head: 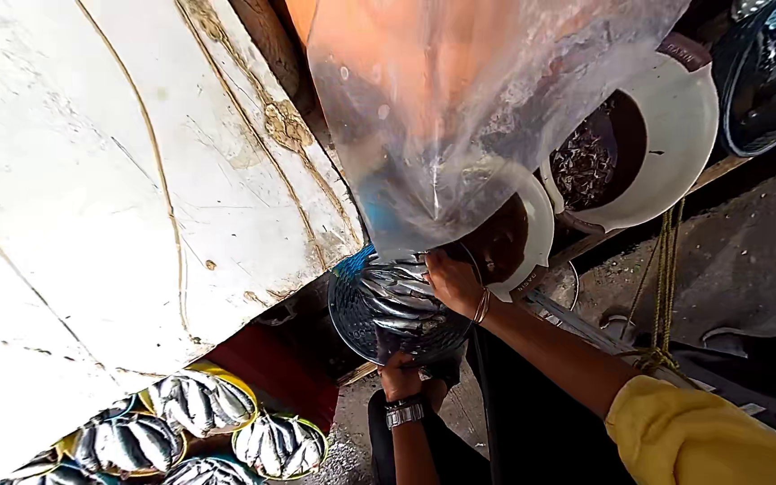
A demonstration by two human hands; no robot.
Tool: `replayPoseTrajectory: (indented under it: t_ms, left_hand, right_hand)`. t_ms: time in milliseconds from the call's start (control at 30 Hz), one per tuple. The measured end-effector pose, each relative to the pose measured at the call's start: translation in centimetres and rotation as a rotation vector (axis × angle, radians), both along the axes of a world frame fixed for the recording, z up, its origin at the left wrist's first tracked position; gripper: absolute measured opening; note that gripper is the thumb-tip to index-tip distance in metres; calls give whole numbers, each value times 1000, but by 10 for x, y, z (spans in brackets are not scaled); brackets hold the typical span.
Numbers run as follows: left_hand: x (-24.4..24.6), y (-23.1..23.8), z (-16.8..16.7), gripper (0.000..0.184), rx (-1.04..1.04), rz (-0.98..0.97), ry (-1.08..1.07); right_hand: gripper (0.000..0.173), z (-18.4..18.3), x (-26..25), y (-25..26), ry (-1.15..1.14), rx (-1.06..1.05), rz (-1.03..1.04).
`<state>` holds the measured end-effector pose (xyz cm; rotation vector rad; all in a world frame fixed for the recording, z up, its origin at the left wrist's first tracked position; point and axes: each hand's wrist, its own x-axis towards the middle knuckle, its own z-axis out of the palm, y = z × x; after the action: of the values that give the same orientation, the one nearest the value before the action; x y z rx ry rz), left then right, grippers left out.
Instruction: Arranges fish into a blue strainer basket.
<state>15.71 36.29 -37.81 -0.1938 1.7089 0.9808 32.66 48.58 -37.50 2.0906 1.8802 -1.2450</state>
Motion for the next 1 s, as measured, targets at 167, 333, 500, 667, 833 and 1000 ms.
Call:
replayPoseTrajectory:
  t_ms: [167, 333, 500, 667, 833, 1000]
  left_hand:
    - [0, 2, 4, 39, 2, -2, 22]
    - [-1, 1, 2, 42, 4, 1, 12]
    - [2, 0, -1, 40, 11, 3, 1]
    - [2, 2, 3, 37, 12, -10, 6]
    - [-3, -2, 4, 36, 27, -43, -16]
    - [-11, -9, 7, 28, 35, -66, -1]
  right_hand:
    - [42, 6, 1, 15, 71, -184, 2]
    - [29, 11, 10, 4, 56, 225, 54]
    - [40, 2, 11, 9, 58, -84, 129]
    - [38, 2, 6, 8, 92, -103, 63]
    - [28, -1, -7, -6, 195, 19, 94]
    - [32, -4, -27, -2, 325, -135, 205]
